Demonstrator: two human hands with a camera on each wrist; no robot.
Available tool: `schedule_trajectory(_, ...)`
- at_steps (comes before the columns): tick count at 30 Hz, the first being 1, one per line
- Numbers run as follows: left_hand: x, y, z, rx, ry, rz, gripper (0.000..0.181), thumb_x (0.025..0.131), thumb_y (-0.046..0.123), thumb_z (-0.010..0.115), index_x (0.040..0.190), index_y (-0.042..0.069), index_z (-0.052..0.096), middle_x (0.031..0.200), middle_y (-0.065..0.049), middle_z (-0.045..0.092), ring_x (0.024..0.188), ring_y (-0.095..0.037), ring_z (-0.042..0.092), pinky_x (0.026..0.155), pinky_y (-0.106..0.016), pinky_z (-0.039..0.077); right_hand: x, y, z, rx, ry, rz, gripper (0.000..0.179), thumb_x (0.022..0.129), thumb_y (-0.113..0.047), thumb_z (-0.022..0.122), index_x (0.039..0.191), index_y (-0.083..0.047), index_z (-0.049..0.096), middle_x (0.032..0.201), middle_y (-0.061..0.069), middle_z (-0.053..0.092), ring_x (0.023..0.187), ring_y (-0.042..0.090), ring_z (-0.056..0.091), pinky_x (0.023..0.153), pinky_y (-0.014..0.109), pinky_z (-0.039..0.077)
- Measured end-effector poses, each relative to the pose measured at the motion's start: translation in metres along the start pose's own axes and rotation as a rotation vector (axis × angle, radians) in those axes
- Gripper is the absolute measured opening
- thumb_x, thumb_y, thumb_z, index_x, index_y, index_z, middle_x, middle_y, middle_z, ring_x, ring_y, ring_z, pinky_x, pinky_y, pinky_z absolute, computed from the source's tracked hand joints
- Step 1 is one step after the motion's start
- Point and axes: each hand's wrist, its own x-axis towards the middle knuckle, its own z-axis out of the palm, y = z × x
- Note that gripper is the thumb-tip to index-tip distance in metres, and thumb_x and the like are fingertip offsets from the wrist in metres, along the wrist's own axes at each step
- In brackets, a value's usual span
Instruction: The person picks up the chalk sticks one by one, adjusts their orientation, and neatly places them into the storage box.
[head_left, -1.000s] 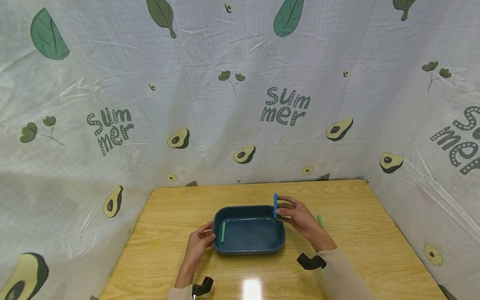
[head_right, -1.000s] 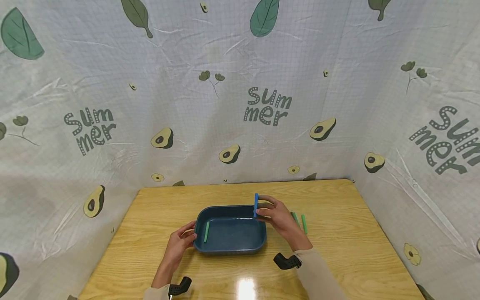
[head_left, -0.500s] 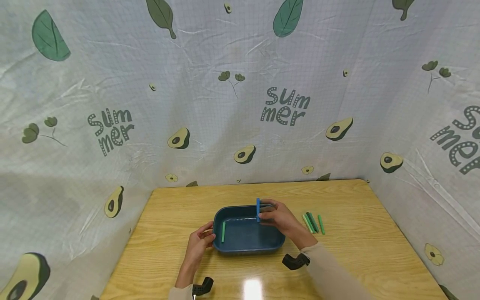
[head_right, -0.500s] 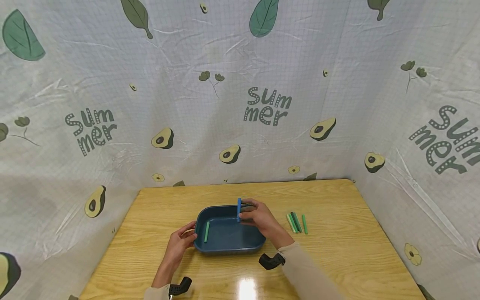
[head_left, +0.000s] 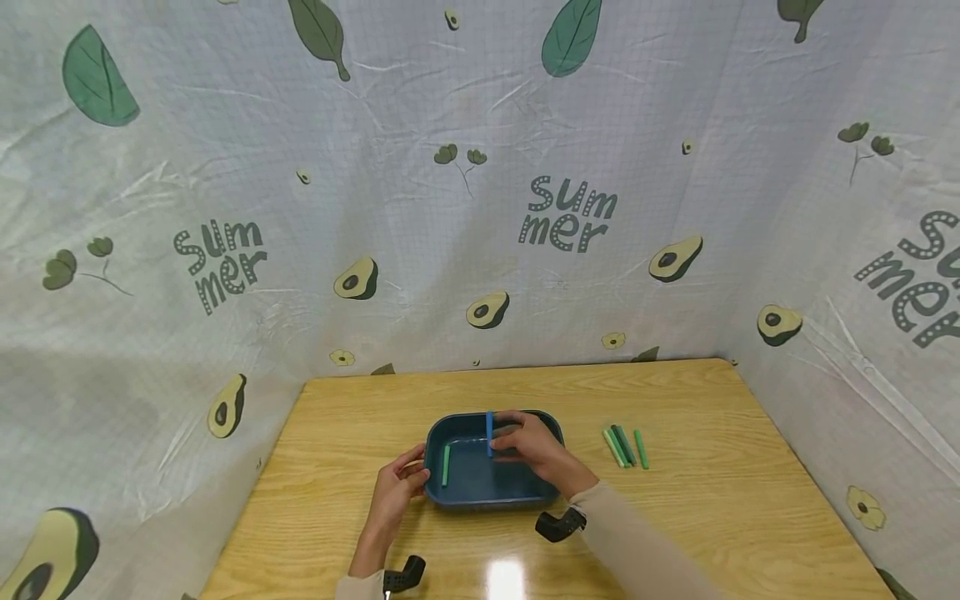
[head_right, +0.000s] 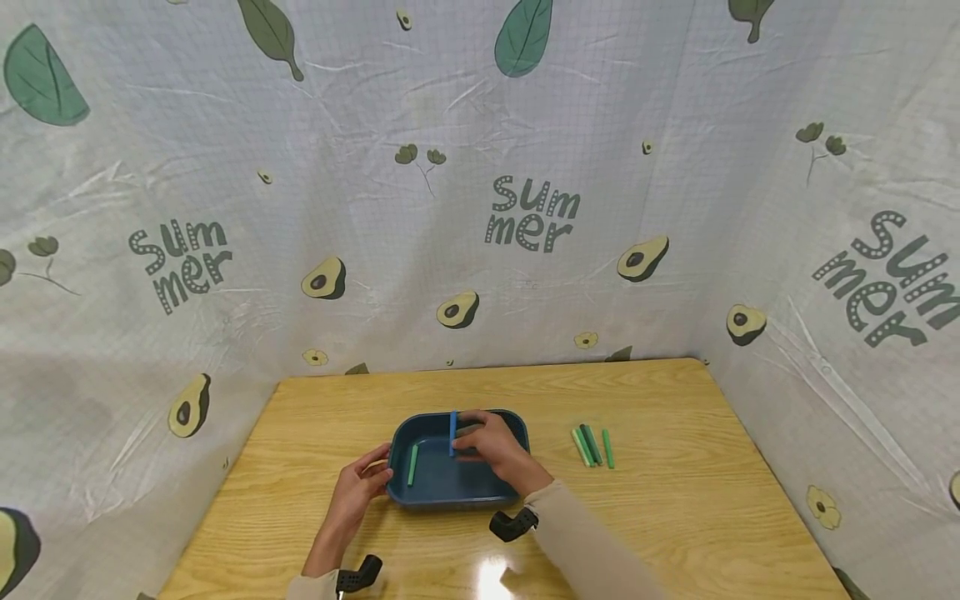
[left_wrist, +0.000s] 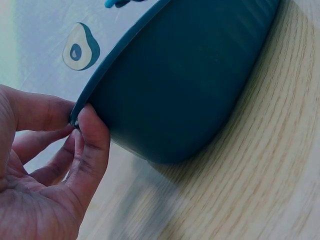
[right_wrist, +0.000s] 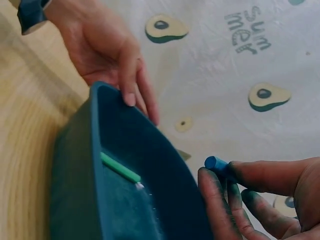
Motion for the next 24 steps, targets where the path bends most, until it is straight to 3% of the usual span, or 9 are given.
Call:
schedule_trajectory(6,-0.001,0.0,0.0,0.001,-0.002,0.004,0.047,0.091,-0.004,0.059,0.138,-0.002,0.054,0.126,-0.02,0.056,0.089,-0.01,0.06,0.065,-0.025,0.054,0.009,0.01,0.009,-0.003,-0.003,0.03,0.06,0.086,0.002,0.068,0.141,0.001,0.045,0.123,0.027,0.059,0.097,0.026,0.068,0.084,0.043,0.058)
schedule_trajectory(15,0.0,0.0,0.0,0.0,-0.008,0.009,0.047,0.092,-0.004,0.059,0.138,-0.003,0.053,0.127,-0.022,0.054,0.087,-0.008,0.059,0.064,-0.024,0.053,0.022,0.022,0.024,-0.02,-0.008,0.067,0.058,0.083,0.008,0.065,0.137,0.004,0.047,0.085,0.012,0.061,0.076,0.02,0.068,0.078,0.043,0.059)
schedule_trajectory(24,0.0,-0.001,0.0,-0.003,-0.007,0.025,0.046,0.091,-0.005,0.059,0.137,-0.004,0.053,0.123,-0.021,0.056,0.086,-0.008,0.06,0.063,-0.024,0.053,0.028,0.032,0.038,-0.046,0.026,0.121,0.057,0.081,0.009,0.066,0.135,0.006,0.048,0.083,0.013,0.065,0.069,0.018,0.068,0.07,0.041,0.06)
